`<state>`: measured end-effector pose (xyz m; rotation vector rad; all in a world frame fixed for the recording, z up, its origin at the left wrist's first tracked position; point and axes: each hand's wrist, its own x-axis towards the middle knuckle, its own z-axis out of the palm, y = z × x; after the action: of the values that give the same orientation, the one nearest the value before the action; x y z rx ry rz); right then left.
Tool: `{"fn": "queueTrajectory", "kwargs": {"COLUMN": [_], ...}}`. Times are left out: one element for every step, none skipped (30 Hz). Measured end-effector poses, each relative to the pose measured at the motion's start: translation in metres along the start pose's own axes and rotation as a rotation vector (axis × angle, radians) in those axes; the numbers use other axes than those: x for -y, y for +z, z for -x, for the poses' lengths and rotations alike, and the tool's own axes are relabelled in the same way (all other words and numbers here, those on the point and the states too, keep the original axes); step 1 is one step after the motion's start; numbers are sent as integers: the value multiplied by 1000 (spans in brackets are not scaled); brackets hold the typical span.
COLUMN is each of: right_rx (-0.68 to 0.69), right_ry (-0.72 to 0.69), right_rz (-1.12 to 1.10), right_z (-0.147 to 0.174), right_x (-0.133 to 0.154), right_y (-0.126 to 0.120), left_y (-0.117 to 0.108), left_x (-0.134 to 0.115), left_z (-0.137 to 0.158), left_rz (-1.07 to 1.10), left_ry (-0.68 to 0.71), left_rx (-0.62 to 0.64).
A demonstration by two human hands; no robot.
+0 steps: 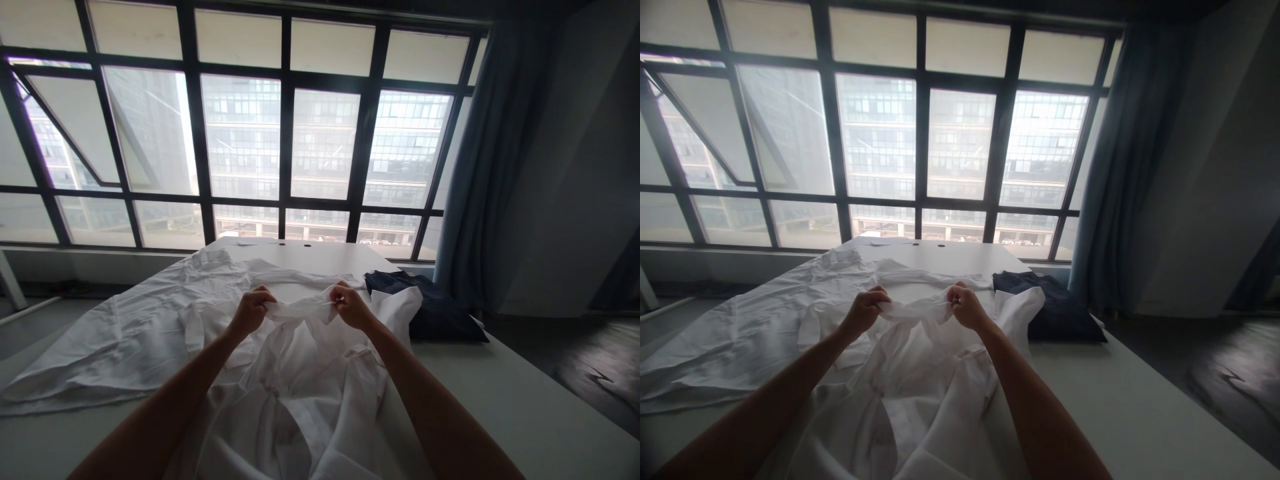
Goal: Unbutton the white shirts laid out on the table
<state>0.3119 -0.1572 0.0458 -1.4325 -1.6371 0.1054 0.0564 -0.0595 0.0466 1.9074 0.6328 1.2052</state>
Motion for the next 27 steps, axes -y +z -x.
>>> {"fn": "queueTrajectory", "kwargs": {"right_rx": [24, 46, 71, 100, 133, 169, 203, 226, 229, 210, 168, 109, 40, -28, -89, -140, -182, -219, -251, -269, -271, -252, -216, -167, -116, -77, -45], "right_ry": [-9, -14, -15, -12, -7, -1, 11, 29, 49, 73, 99, 131, 167, 203, 235, 258, 265, 262, 249, 229, 208, 189, 172, 160, 156, 168, 189], "right_rz": [-16, -25, -31, -34, -35, -35, -30, -15, 14, 57, 110, 171, 234, 296, 352, 401, 440, 464, 462, 425, 349, 238, 110, -11, -97, -121, -83], "right_z": [1, 2, 3, 4, 4, 5, 5, 6, 6, 6, 5, 5, 5, 5, 4, 4, 3, 2, 2, 1, -1, -2, -3, -3, -2, -1, 1], "right_x": [1, 1, 2, 1, 0, -1, -3, -5, -7, -9, -9, -9, -7, -4, 0, 5, 10, 14, 16, 18, 17, 14, 9, 2, -7, -17, -27], "right_y": [0, 1, 0, 0, -1, -2, -3, -4, -5, -5, -5, -5, -4, -3, -1, 1, 3, 4, 6, 7, 8, 8, 8, 8, 7, 7, 6], "left_y": [1, 2, 2, 3, 3, 3, 2, 1, -1, -2, -4, -5, -6, -7, -7, -7, -6, -5, -5, -4, -4, -4, -5, -7, -10, -14, -19], "left_x": [0, -1, -1, -1, -1, 0, 1, 2, 4, 5, 6, 7, 7, 7, 5, 3, 0, -2, -5, -8, -10, -11, -11, -9, -5, 0, 8], "left_z": [2, 4, 6, 7, 9, 10, 11, 11, 11, 11, 10, 9, 8, 7, 7, 6, 5, 4, 3, 3, 2, 1, -1, -2, -4, -5, -6], "left_rz": [-64, -130, -190, -245, -295, -342, -391, -444, -499, -552, -601, -648, -693, -736, -771, -785, -758, -678, -538, -344, -123, 94, 275, 402, 462, 447, 363], "left_ry": [30, 55, 73, 86, 97, 103, 97, 79, 51, 16, -19, -47, -64, -72, -76, -82, -105, -152, -218, -288, -344, -371, -362, -322, -270, -219, -176], "left_rx": [57, 111, 157, 195, 227, 252, 266, 270, 268, 261, 248, 232, 210, 179, 134, 88, 57, 41, 46, 64, 85, 102, 114, 127, 140, 147, 145]}}
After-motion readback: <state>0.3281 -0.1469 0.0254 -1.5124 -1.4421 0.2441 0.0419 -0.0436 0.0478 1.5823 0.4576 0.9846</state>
